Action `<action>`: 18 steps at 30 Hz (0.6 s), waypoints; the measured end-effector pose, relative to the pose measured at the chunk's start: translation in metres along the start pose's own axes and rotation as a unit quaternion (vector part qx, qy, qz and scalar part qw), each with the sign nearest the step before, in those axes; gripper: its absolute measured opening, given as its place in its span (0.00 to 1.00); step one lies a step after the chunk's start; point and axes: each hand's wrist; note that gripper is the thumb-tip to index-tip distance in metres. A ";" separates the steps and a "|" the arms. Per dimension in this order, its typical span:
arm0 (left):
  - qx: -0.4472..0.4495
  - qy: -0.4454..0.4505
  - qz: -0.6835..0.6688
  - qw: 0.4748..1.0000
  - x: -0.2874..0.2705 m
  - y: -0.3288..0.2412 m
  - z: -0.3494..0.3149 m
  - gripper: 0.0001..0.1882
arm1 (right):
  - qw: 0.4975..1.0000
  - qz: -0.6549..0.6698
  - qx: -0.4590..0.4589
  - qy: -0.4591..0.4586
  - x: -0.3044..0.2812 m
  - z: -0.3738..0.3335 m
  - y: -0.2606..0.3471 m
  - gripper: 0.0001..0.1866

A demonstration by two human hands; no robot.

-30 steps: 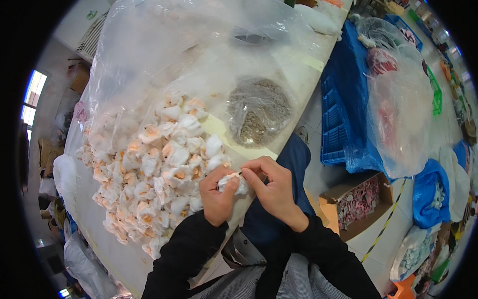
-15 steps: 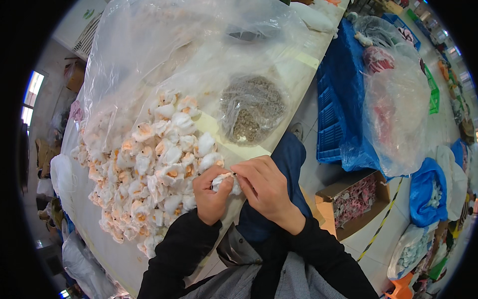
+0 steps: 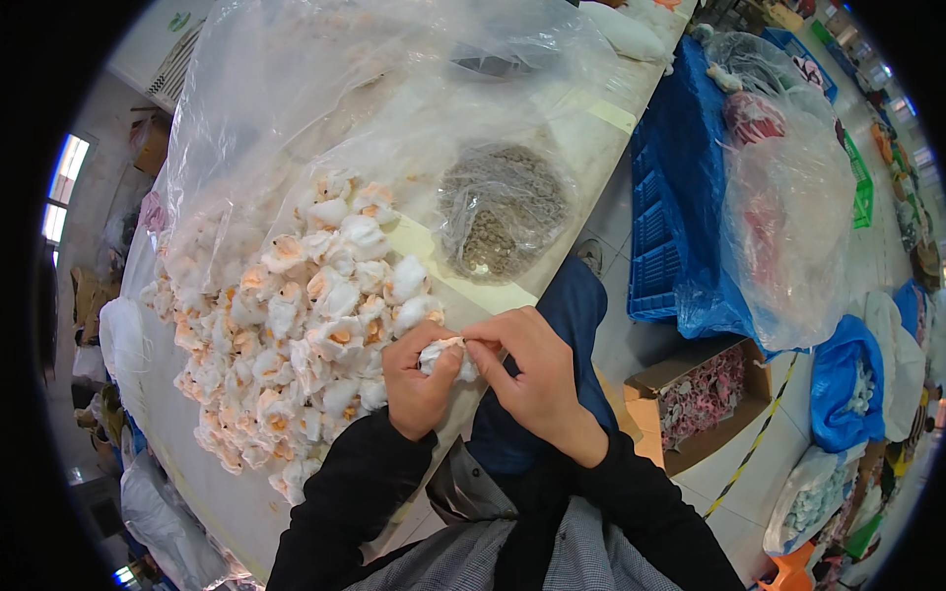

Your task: The person sits on the floor and assembles small white stuffed toys by inserting small black beads into them. The person handles the toys one at a time, picks up beads from a plastic bag, and places the finished items on the table.

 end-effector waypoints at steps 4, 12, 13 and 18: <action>-0.001 0.012 0.004 1.000 0.000 -0.001 0.000 0.04 | 0.961 0.212 0.177 -0.002 -0.002 -0.004 -0.008 0.07; 0.034 0.027 0.066 0.997 -0.001 -0.005 0.000 0.04 | 0.890 0.356 0.284 0.030 -0.016 -0.001 -0.011 0.08; 0.036 0.029 0.065 0.997 -0.001 -0.005 0.000 0.04 | 0.887 0.363 0.286 0.028 -0.016 -0.002 -0.012 0.08; 0.045 0.027 0.080 0.995 0.001 -0.003 -0.001 0.05 | 0.891 0.345 0.295 0.012 -0.014 -0.004 -0.009 0.07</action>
Point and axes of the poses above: each hand's wrist, its own z-axis towards the middle knuckle, its own x-axis out of the palm, y = z × x, and after that the axes turned 12 degrees about z, right-handed
